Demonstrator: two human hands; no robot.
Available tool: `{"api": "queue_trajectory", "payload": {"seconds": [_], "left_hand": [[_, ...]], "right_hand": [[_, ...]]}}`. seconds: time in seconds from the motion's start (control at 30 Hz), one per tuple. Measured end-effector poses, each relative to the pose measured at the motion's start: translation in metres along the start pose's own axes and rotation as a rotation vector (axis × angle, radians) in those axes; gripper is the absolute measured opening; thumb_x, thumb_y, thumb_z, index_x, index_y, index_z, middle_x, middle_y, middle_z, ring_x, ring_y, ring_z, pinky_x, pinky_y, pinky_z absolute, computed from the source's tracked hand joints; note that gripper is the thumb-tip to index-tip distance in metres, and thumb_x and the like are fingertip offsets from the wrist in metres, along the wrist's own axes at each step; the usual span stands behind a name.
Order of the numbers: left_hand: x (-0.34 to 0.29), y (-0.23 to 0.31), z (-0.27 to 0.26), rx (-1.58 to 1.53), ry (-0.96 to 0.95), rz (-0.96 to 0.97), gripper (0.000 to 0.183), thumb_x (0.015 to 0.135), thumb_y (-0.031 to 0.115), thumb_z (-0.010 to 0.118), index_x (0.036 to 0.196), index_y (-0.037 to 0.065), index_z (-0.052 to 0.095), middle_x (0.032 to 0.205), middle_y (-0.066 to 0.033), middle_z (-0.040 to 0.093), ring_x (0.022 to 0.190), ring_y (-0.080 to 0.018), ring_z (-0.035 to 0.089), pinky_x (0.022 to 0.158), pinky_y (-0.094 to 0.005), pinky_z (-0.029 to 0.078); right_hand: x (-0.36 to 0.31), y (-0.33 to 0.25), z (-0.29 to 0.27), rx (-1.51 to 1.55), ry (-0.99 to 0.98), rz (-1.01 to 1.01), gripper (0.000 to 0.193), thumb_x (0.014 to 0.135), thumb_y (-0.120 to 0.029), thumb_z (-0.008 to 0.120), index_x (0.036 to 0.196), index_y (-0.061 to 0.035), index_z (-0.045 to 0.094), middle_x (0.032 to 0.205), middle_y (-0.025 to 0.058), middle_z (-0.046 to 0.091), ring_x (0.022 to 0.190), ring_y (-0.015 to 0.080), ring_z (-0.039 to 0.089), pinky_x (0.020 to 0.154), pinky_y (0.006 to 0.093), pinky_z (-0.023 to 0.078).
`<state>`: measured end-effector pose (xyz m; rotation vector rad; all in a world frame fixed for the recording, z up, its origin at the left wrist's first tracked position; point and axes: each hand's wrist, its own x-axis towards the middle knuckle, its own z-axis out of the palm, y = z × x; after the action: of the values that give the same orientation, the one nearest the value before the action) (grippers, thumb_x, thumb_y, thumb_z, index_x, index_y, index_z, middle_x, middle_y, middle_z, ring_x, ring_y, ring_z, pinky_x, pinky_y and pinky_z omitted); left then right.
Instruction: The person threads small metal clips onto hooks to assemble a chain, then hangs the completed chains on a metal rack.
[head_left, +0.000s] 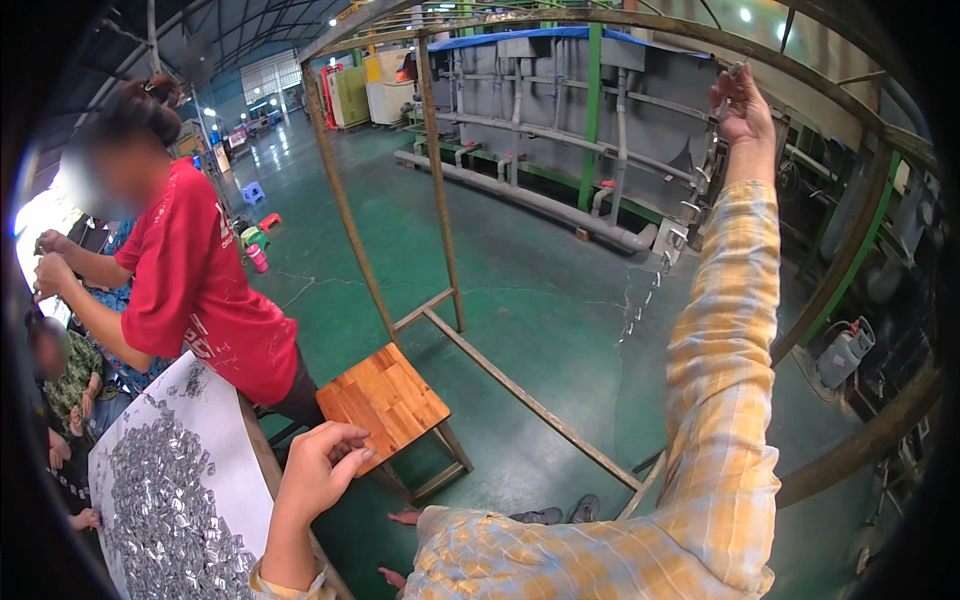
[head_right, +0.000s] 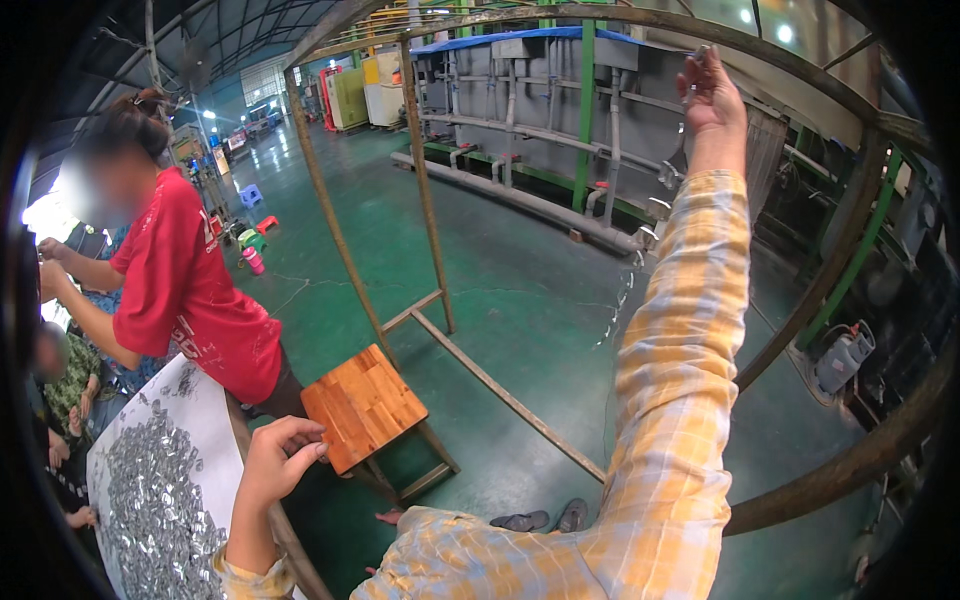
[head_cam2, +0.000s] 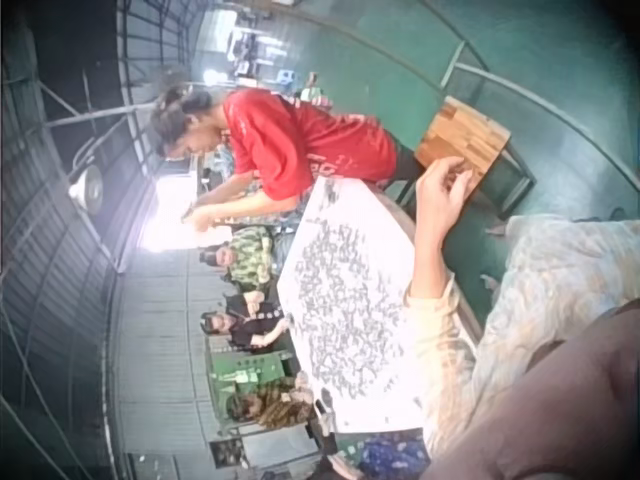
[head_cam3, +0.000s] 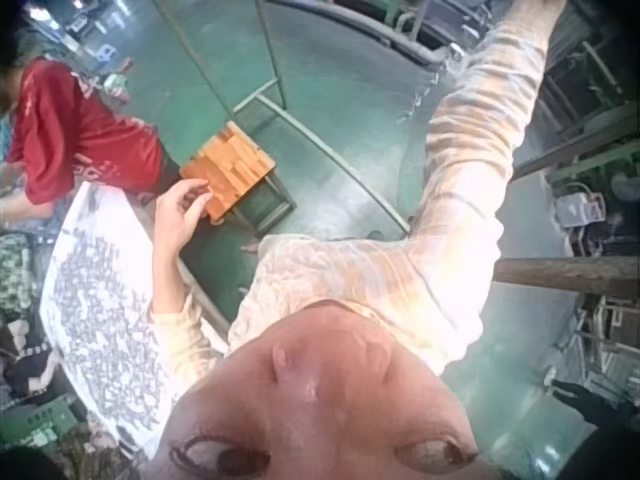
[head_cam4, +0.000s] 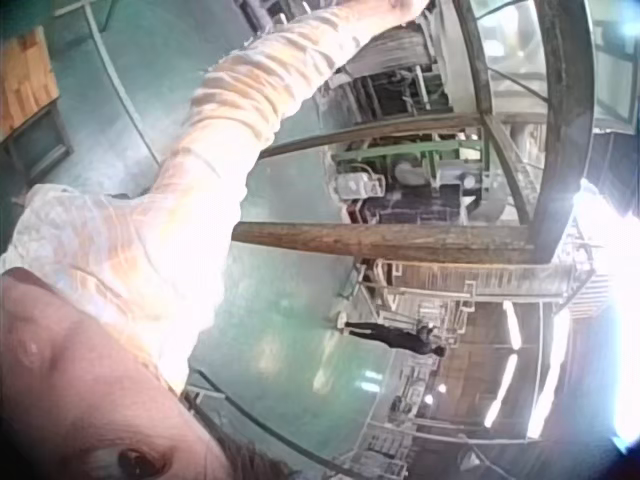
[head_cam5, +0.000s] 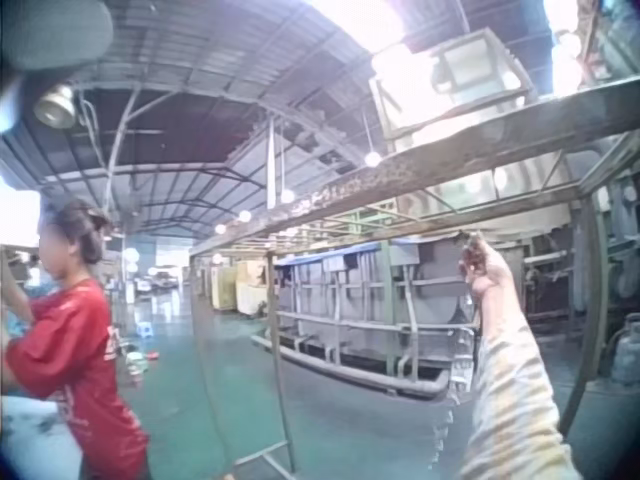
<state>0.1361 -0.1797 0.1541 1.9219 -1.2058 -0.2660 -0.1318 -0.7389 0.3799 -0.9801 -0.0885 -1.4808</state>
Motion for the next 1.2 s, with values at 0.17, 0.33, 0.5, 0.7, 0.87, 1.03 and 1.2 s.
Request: {"api": "queue_trajectory", "payload": {"seconds": [0.17,0.33,0.5,0.7,0.87,1.03,1.2], "left_hand": [[0.002,-0.008,0.008,-0.023,-0.011,-0.044,0.019,0.074,0.005,0.069,0.091,-0.003,0.064,0.076,-0.0097,0.062,0.063,-0.0131,0.059,0.056,-0.0238,0.046],[0.007,-0.015,0.018,0.004,-0.046,-0.031,0.021,0.073,0.007,0.069,0.091,-0.003,0.064,0.076,-0.0112,0.063,0.063,-0.0150,0.060,0.057,-0.0257,0.047],[0.012,-0.010,0.024,0.023,-0.086,-0.041,0.021,0.073,0.007,0.070,0.091,-0.002,0.064,0.075,-0.0117,0.064,0.064,-0.0160,0.061,0.059,-0.0265,0.048],[0.010,-0.013,0.024,0.015,-0.093,-0.071,0.022,0.073,0.007,0.070,0.091,-0.003,0.063,0.076,-0.0124,0.065,0.064,-0.0170,0.062,0.060,-0.0271,0.049],[0.014,-0.015,0.030,-0.029,-0.114,-0.080,0.017,0.074,-0.001,0.068,0.091,-0.003,0.063,0.076,-0.0060,0.063,0.068,-0.0106,0.059,0.061,-0.0239,0.048],[-0.003,-0.014,0.027,-0.017,-0.085,-0.170,0.019,0.073,0.000,0.069,0.091,-0.004,0.062,0.076,-0.0089,0.062,0.066,-0.0130,0.059,0.060,-0.0254,0.048],[-0.010,-0.028,0.026,-0.033,-0.106,-0.193,0.019,0.073,0.000,0.069,0.091,-0.004,0.062,0.077,-0.0088,0.062,0.068,-0.0134,0.060,0.061,-0.0251,0.048]], "right_hand": [[0.034,-0.040,-0.027,-0.045,0.094,-0.016,0.013,0.078,-0.027,0.072,0.081,-0.0166,0.065,0.074,0.0005,0.067,0.075,0.0153,0.064,0.071,0.0392,0.042],[0.055,-0.069,-0.025,-0.089,0.159,-0.027,0.013,0.078,-0.028,0.071,0.082,-0.0172,0.065,0.075,-0.0007,0.066,0.079,0.0154,0.062,0.073,0.0400,0.040],[0.071,-0.083,-0.018,-0.139,0.247,-0.039,0.008,0.082,-0.024,0.068,0.085,-0.0168,0.066,0.081,-0.0003,0.068,0.083,0.0154,0.064,0.068,0.0398,0.045],[0.076,-0.085,-0.014,-0.203,0.336,-0.001,0.008,0.083,-0.024,0.066,0.087,-0.0169,0.066,0.082,0.0001,0.068,0.083,0.0162,0.064,0.069,0.0400,0.045],[0.181,-0.153,-0.109,-0.293,0.097,0.124,0.012,0.083,-0.025,0.066,0.091,-0.0165,0.066,0.087,0.0005,0.067,0.087,0.0169,0.063,0.071,0.0385,0.046],[0.091,-0.082,-0.036,-0.508,0.240,0.069,0.037,0.083,-0.042,0.052,0.111,-0.0183,0.058,0.116,0.0049,0.057,0.109,0.0155,0.051,0.089,0.0446,0.037],[0.065,-0.107,-0.026,-1.550,-0.121,-0.019,0.067,0.083,-0.056,0.047,0.140,-0.0226,0.034,0.138,0.0092,0.041,0.131,0.0173,0.033,0.106,0.0590,0.019]]}}
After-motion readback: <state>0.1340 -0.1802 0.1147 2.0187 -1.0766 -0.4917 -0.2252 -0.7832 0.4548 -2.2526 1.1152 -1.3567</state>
